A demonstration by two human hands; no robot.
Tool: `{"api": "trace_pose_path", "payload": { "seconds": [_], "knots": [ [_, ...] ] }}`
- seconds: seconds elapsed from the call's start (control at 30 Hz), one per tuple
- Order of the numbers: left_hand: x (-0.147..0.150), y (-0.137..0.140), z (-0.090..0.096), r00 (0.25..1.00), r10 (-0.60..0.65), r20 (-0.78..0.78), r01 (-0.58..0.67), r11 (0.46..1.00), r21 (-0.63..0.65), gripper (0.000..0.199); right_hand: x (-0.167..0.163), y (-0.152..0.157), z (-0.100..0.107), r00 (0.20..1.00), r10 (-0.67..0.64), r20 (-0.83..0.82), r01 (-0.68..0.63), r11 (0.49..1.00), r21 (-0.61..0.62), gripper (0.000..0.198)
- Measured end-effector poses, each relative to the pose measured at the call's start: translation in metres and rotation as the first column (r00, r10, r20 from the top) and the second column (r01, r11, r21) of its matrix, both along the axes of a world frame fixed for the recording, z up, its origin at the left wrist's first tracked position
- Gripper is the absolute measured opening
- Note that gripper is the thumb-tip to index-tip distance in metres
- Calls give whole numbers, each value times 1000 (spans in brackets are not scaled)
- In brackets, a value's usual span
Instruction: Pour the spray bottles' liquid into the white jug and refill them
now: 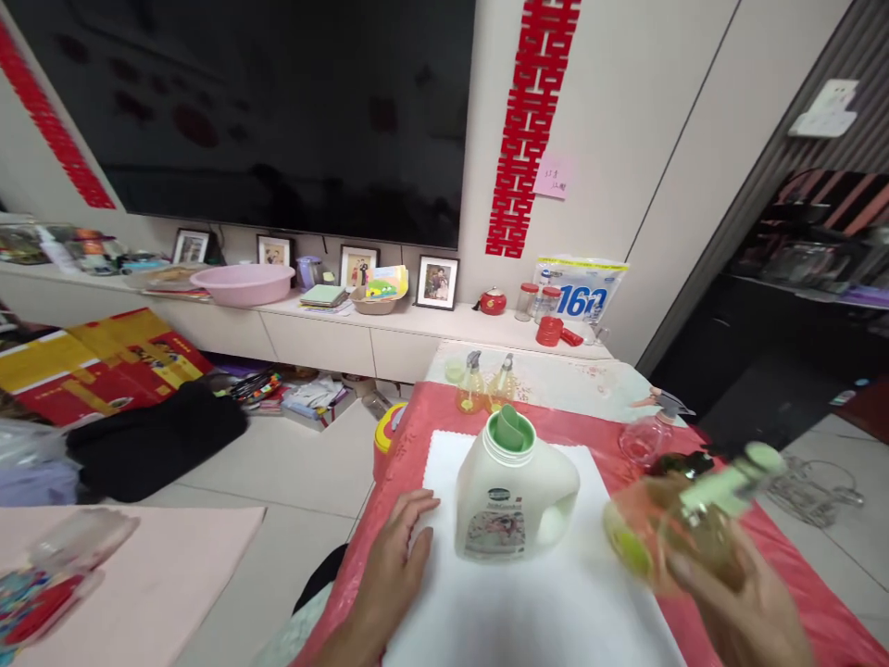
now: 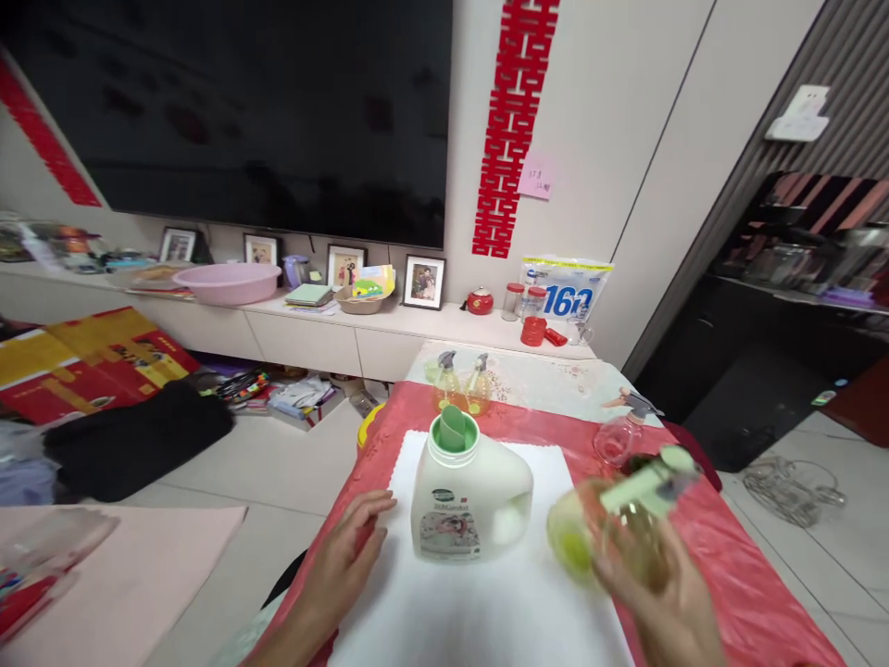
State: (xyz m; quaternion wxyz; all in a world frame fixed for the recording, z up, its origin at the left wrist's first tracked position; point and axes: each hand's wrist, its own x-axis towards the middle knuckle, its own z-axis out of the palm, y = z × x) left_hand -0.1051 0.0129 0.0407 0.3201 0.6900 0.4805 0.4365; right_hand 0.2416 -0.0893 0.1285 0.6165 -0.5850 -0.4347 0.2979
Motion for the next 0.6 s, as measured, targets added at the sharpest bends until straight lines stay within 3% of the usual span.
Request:
{"api": "trace_pose_path", "payload": {
  "seconds": [0.03,0.1,0.2,0.3,0.47,0.6],
  "knots": [
    [-1,10,-17,995,22,-94,-17,998,59,30,13,19,0,999,-30,-35,30,1000,-1,83],
    [1,25,-50,964,85,-254,-40,984,175,35,30,60,-4,998,-33,-44,32,999,-13,82],
    [6,30,-80,883,178,-435,-55,958,280,36,35,119,-19,1000,5,-24,-5,1000,-16,86],
    [9,26,-86,826,226,-517,-45,939,340,35,29,168,-43,999,40,-19,-39,999,22,91],
    [4,26,-88,796,251,-551,-1,910,414,34,20,231,-80,986,166,-4,-165,983,80,55],
    [-4,31,-102,785,242,-571,52,892,449,37,19,267,-102,982,188,15,-189,978,90,53]
  ]
}}
